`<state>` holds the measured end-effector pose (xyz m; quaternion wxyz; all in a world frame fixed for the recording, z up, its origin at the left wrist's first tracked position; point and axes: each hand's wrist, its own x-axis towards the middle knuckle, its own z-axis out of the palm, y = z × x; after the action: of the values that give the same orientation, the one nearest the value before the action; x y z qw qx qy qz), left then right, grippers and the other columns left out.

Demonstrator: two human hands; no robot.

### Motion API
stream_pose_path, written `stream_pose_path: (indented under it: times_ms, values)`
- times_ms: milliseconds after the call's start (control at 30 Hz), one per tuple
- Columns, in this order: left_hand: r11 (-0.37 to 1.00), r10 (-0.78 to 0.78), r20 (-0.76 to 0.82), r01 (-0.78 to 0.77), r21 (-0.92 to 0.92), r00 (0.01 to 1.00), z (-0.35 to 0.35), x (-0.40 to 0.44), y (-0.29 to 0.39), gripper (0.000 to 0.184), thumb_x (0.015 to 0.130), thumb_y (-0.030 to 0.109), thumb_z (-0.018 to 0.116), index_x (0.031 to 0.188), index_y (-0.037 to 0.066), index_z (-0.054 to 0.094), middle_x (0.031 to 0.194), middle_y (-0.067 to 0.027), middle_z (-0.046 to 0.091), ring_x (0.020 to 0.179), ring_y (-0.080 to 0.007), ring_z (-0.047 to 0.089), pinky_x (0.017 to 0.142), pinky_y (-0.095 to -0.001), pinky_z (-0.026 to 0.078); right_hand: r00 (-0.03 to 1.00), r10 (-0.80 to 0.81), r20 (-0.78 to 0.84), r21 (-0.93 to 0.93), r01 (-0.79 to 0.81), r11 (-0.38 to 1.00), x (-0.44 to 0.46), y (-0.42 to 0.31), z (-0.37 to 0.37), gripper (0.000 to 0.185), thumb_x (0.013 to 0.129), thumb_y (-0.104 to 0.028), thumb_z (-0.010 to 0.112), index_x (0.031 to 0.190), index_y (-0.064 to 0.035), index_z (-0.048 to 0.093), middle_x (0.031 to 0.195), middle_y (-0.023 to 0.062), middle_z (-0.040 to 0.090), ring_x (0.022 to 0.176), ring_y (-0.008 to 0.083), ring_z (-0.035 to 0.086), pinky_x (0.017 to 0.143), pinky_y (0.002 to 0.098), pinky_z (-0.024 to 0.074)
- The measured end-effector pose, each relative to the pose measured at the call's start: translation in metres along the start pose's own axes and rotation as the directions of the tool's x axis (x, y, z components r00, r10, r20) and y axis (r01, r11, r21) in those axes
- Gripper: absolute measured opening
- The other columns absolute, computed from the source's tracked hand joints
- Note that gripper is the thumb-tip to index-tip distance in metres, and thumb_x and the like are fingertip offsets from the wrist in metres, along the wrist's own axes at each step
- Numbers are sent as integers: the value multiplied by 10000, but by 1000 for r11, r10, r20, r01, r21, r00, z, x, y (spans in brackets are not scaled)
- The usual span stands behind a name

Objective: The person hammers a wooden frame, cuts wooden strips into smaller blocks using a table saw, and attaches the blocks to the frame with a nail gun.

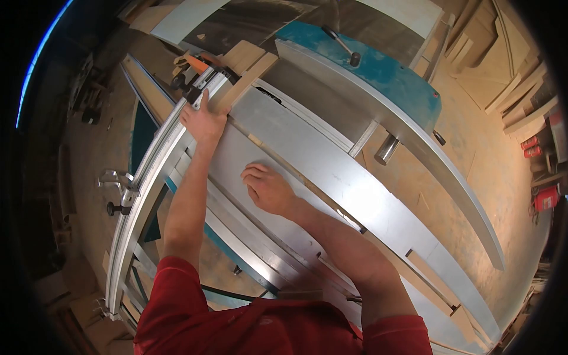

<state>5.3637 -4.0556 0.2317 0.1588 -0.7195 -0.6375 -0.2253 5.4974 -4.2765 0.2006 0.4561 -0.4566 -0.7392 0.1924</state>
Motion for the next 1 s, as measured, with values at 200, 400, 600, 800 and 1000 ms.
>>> stream_pose_path:
  times_ms: [200, 400, 600, 800, 1000]
  values:
    - [1000, -11, 7, 11, -6, 1000, 7, 0, -2, 797, 716, 536, 878, 1428, 257, 654, 1318, -275, 533, 1306, -425, 444, 1161, -532, 268, 1000, -12, -3, -9, 12, 1000, 4, 3, 2, 135, 809, 20, 659, 929, -40, 642, 1101, 58, 680, 1172, 278, 621, 954, 415, 538]
    - [997, -65, 101, 69, -31, 993, 8, 3, -3, 770, 764, 516, 848, 1457, 263, 627, 1434, -280, 475, 1406, -409, 355, 1221, -529, 187, 1000, -9, 5, 10, 8, 1000, 9, 5, 3, 131, 809, 18, 661, 922, -47, 647, 1091, 52, 685, 1157, 276, 630, 944, 417, 541]
    - [995, -86, 80, 90, -46, 993, 10, 4, -2, 761, 749, 499, 856, 1439, 258, 643, 1436, -277, 473, 1402, -412, 359, 1224, -527, 184, 1000, -7, 21, -40, 8, 999, 12, 8, 4, 99, 833, 12, 676, 919, -36, 675, 1103, 47, 709, 1151, 255, 655, 942, 385, 556]
    - [988, -117, 91, 125, -94, 989, 8, 7, -4, 769, 739, 484, 862, 1437, 251, 642, 1409, -267, 476, 1395, -410, 365, 1231, -523, 191, 1000, -10, 23, -20, 10, 1000, 16, 9, 6, 101, 842, 4, 649, 934, -36, 659, 1090, 61, 695, 1157, 266, 641, 946, 418, 542]
    - [987, -101, 24, 103, -125, 995, 16, 6, -11, 794, 721, 461, 869, 1447, 244, 632, 1400, -260, 487, 1381, -415, 386, 1243, -523, 187, 997, -20, 76, -79, 26, 997, 5, 0, 3, 146, 877, -20, 634, 1018, -16, 670, 1178, 96, 680, 1233, 299, 609, 1022, 418, 520]
